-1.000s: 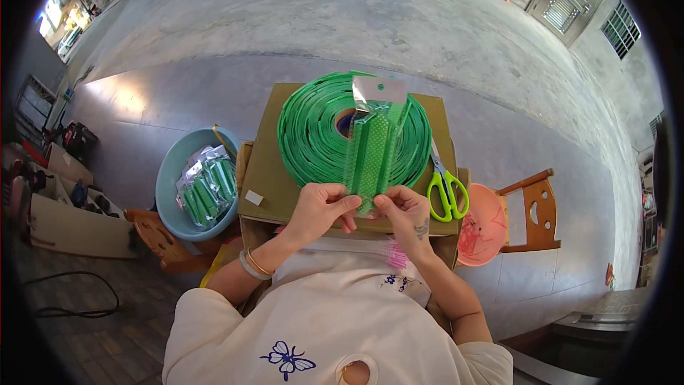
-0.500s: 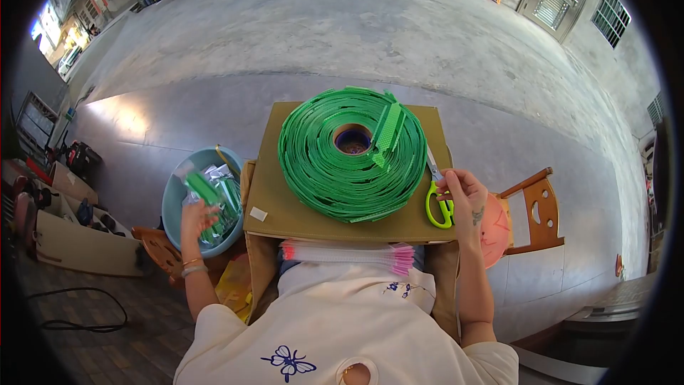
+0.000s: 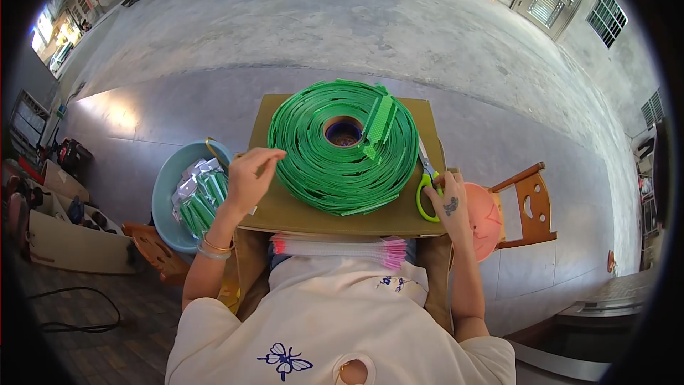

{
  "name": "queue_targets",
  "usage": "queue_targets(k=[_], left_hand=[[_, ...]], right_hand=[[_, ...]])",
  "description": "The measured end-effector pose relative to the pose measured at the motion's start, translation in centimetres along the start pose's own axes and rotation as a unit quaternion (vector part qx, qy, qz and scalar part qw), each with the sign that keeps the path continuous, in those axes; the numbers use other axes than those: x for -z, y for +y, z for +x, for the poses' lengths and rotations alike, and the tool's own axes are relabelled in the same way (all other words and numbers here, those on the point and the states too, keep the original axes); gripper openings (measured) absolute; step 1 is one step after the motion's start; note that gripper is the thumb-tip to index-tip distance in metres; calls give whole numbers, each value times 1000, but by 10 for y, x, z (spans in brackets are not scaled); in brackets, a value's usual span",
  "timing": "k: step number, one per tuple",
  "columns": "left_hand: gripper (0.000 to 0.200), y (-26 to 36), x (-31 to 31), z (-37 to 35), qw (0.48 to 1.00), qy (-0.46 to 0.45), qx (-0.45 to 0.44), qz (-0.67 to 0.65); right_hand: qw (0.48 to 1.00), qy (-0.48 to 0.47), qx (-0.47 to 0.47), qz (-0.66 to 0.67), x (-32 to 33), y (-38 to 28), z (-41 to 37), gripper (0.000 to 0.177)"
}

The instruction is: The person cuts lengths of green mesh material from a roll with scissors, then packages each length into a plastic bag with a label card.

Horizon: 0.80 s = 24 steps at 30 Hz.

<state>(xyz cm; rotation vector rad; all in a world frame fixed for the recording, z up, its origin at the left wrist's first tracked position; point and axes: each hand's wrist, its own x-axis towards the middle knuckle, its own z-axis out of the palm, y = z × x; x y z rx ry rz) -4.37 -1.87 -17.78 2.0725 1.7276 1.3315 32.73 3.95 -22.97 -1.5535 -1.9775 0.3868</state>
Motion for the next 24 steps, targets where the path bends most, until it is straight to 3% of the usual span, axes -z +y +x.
queue_targets(k=[7,10,12,14,17,20,23,24], left_hand=[[15,59,-43,-6,968,-151,-192,-62],[19,70,-65,14,968,-100,-228,-3],[35,59,-85,42,984,-80,-160,11],[58,71,-99,82,980,-164,65,87],[78,44,-148,118,962,-208,128,124],[81,25,-171,132,952,-276,90,99],[68,10,-181,144,962,-264,38,66],[59,9,-178,148,957,-253,136,-49]], right_hand=[[1000,1,-13,-20,-9,5,-1,37],[999,28,-18,-21,-13,5,0,38],[999,29,-24,-31,-13,3,0,37],[998,24,-29,-43,-12,0,1,39],[998,20,-29,-51,-10,-4,1,40],[998,25,-23,-43,-10,2,2,39],[999,25,-29,-35,-11,1,-1,37],[999,22,-31,-35,-11,1,-1,37]])
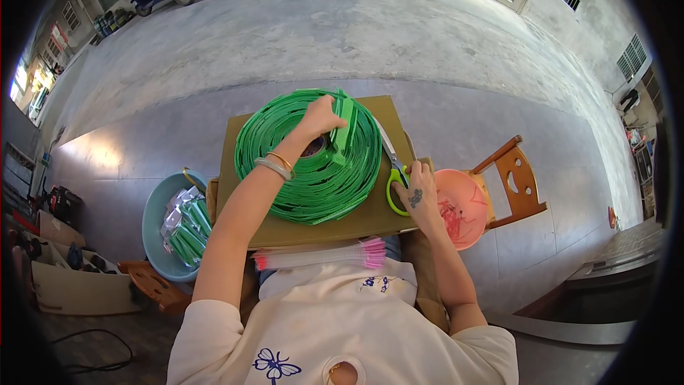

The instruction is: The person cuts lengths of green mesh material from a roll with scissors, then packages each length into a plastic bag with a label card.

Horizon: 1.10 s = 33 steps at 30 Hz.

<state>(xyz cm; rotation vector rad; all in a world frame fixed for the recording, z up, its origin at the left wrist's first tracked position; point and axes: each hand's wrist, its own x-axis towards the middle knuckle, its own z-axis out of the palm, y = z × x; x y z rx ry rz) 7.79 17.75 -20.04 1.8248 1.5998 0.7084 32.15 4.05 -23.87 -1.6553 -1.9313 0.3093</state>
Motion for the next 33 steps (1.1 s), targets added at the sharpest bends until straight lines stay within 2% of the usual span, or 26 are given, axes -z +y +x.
queue_targets(k=[1,2,3,4,6,7,8,9,10,12,13,15,18,20,22,24,27,30,33], left_hand=[[51,1,8,4,989,0,63,-135],[43,3,18,8,956,-1,124,-267],[32,-5,32,15,891,-21,121,-436],[21,-19,51,22,796,-42,116,-592],[13,-47,95,35,682,83,152,-711],[13,-64,117,37,649,176,101,-733],[14,-62,143,27,591,309,82,-741],[17,-90,172,28,537,396,31,-744],[19,-87,201,9,478,480,22,-736],[43,-83,227,-33,504,662,2,-555],[56,-71,231,-55,490,730,1,-477],[77,-95,237,-83,550,746,-59,-371],[79,-119,211,-111,747,648,-86,-122],[78,-139,187,-127,889,444,-58,-92],[78,-146,159,-140,948,313,-48,-41],[80,-145,134,-152,984,173,-38,11],[70,-141,114,-164,978,106,40,175],[65,-126,118,-177,970,4,39,240],[56,-107,107,-202,984,-21,-57,169]], right_hand=[[1000,0,0,1,0,0,1,37],[1000,6,7,1,0,0,2,37],[1000,12,12,1,-2,2,1,37],[1000,17,18,1,-3,3,1,37],[1000,12,11,-2,-2,2,0,37],[1000,9,9,-3,-1,1,1,37],[1000,9,10,-2,-2,1,1,37],[1000,10,10,-1,-2,1,1,37],[1000,10,9,1,-2,1,1,38],[1000,4,-1,0,0,0,1,37],[1000,-1,-3,1,0,-1,1,37],[1000,3,11,-14,-2,0,1,38],[1000,4,18,-16,-2,1,1,37],[1000,4,14,-7,-3,1,1,36],[1000,3,16,-8,-2,0,1,36],[1000,2,18,-7,-1,-1,1,36],[1000,-1,18,-9,-2,1,1,36],[1000,-5,11,-14,-2,1,2,38],[1000,-6,9,-16,0,-2,1,38]])
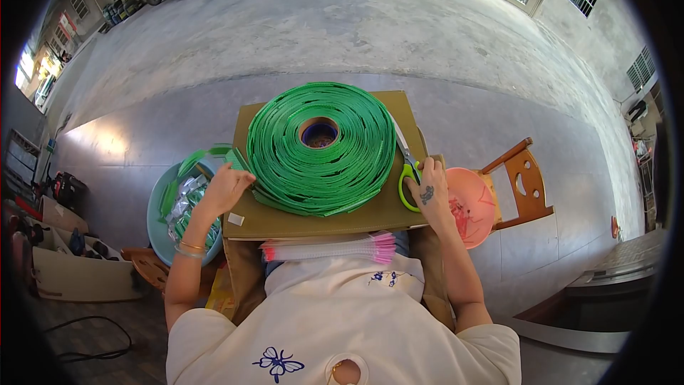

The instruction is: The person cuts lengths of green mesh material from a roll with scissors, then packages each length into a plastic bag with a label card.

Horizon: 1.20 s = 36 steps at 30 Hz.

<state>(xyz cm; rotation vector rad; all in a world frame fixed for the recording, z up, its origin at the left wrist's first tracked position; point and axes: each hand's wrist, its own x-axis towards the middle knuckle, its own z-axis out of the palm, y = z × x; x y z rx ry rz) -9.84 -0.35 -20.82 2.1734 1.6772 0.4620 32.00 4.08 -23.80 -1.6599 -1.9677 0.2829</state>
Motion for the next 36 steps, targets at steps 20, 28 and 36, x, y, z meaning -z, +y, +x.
queue_targets(k=[20,28,36], left_hand=[[26,172,-62,20,990,-44,-100,-93],[16,161,-8,62,957,1,51,-284],[22,136,-21,69,988,-48,12,-144]], right_hand=[[994,-47,-87,-46,15,-11,-3,38],[938,-134,-215,237,31,57,4,33],[749,-11,-297,592,47,62,-12,22]])
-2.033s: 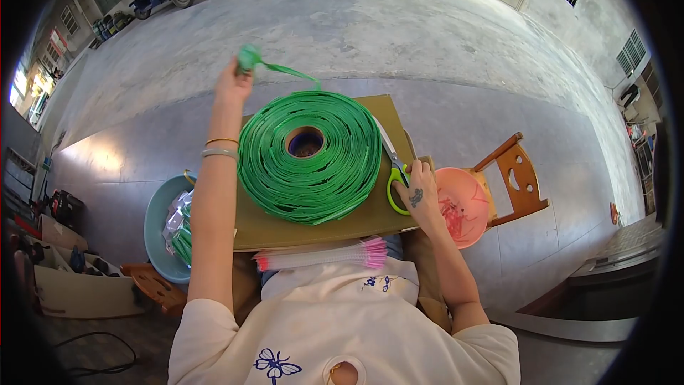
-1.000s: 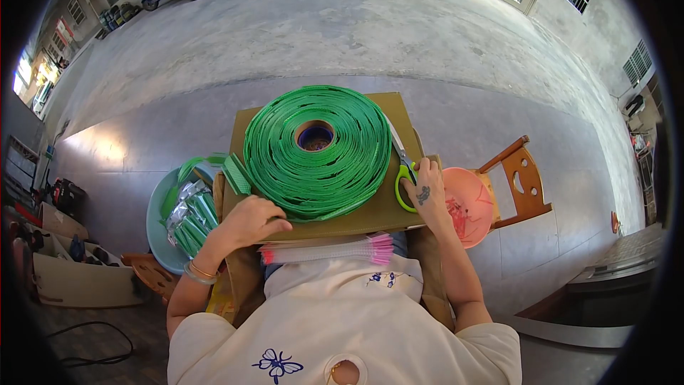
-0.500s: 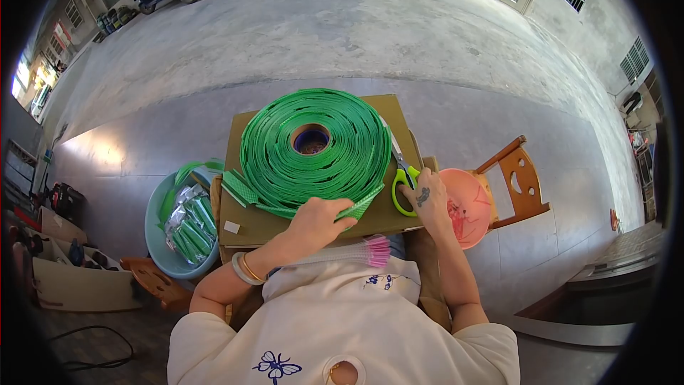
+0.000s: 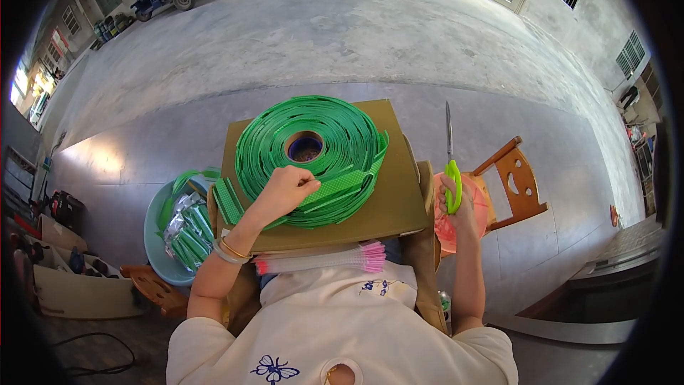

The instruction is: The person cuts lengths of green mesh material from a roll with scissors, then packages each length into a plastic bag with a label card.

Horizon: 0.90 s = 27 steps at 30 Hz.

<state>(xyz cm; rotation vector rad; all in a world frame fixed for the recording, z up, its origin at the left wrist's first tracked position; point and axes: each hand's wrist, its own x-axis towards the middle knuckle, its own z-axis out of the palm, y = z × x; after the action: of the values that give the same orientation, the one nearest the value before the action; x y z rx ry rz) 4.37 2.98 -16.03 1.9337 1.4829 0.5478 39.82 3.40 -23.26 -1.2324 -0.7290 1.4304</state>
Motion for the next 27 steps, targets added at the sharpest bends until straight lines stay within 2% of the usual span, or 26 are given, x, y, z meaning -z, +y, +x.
queue_targets(k=[3,6,9,13,16,21,25,27], left_hand=[[21,14,-1,3,996,-49,15,-75],[18,28,-15,-3,993,-92,-25,-72],[20,31,-37,-17,991,-85,-95,-41],[16,16,-53,-31,989,-62,-117,65],[16,10,-44,-38,990,-65,-108,61],[16,6,-10,-58,989,-126,-40,63],[18,-12,25,-71,973,-179,-9,144],[21,-23,38,-72,969,-218,22,113]], right_hand=[[1000,14,17,18,-9,-5,-2,22],[999,2,30,18,-16,-5,0,23],[1000,-11,24,14,-21,-4,-1,23],[999,-32,20,14,-28,-6,-2,24],[999,-37,21,10,-32,-9,-5,24],[999,-41,14,-3,-35,-9,-6,25],[999,-46,10,-8,-35,-10,-7,25],[999,-48,7,-6,-37,-11,-8,25]])
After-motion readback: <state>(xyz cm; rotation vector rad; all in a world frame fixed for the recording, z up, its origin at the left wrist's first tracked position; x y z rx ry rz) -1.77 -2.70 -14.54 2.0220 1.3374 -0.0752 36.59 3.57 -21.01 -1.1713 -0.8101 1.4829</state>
